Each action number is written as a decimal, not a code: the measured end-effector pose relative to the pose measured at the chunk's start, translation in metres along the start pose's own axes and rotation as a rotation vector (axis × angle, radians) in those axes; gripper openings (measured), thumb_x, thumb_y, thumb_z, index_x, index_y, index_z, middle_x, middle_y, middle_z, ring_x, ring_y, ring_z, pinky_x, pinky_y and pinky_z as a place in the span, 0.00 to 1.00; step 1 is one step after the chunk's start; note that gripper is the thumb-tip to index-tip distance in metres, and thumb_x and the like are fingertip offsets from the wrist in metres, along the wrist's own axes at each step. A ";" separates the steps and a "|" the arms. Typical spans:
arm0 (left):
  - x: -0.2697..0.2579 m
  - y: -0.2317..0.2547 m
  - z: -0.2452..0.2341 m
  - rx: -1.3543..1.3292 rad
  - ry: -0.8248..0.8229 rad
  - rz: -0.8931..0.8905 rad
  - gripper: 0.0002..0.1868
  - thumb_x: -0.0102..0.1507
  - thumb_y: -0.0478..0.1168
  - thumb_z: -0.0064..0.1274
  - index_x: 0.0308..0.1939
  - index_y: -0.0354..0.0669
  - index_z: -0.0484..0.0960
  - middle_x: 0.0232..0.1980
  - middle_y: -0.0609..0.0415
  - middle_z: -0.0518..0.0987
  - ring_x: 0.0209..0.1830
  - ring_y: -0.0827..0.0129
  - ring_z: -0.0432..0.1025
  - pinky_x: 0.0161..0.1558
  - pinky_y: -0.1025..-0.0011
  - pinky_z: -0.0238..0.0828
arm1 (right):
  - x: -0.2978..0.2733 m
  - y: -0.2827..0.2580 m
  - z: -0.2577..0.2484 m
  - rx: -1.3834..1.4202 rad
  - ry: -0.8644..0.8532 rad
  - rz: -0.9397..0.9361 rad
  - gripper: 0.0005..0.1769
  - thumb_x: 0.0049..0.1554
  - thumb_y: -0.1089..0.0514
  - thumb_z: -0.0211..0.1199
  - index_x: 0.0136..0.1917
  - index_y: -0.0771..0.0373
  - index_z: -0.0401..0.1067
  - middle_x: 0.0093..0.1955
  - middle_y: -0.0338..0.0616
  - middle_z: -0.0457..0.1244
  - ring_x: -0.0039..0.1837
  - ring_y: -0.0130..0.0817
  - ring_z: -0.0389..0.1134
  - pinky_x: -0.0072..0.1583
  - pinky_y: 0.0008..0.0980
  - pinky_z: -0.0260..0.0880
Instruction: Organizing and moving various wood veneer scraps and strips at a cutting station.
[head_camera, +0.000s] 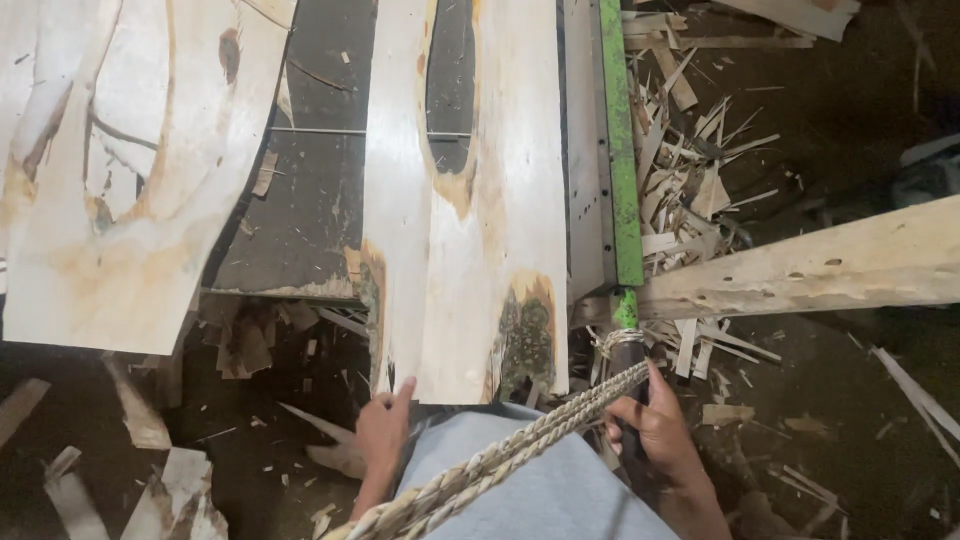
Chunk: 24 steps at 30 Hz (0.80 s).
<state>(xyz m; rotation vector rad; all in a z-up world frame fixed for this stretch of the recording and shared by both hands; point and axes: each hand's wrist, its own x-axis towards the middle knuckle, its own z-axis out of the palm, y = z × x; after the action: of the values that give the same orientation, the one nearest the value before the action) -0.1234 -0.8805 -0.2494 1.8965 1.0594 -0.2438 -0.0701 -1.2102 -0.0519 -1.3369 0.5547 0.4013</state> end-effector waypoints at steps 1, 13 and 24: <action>-0.001 -0.012 0.006 -0.042 -0.151 -0.108 0.33 0.64 0.64 0.56 0.33 0.31 0.85 0.31 0.46 0.81 0.34 0.57 0.76 0.38 0.64 0.69 | 0.000 -0.002 0.001 0.012 -0.016 -0.009 0.28 0.48 0.69 0.61 0.62 0.61 0.62 0.32 0.44 0.59 0.27 0.30 0.60 0.28 0.31 0.60; 0.002 -0.004 0.021 -1.033 -0.389 -0.189 0.19 0.57 0.27 0.60 0.52 0.23 0.78 0.46 0.38 0.83 0.40 0.53 0.80 0.41 0.59 0.82 | -0.021 -0.031 0.014 0.049 0.013 0.059 0.33 0.49 0.72 0.58 0.68 0.61 0.60 0.35 0.43 0.58 0.29 0.29 0.59 0.28 0.30 0.59; 0.013 0.029 -0.004 -0.796 -0.366 -0.181 0.28 0.56 0.25 0.59 0.61 0.26 0.71 0.46 0.37 0.80 0.36 0.54 0.78 0.34 0.61 0.83 | -0.024 -0.037 0.013 0.065 -0.009 0.050 0.36 0.47 0.70 0.60 0.69 0.62 0.60 0.36 0.42 0.60 0.29 0.28 0.60 0.29 0.30 0.60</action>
<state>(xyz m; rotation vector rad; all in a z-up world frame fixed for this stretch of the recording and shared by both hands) -0.0948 -0.8759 -0.2358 0.9998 0.8915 -0.2165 -0.0665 -1.2037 -0.0059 -1.2605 0.5902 0.4269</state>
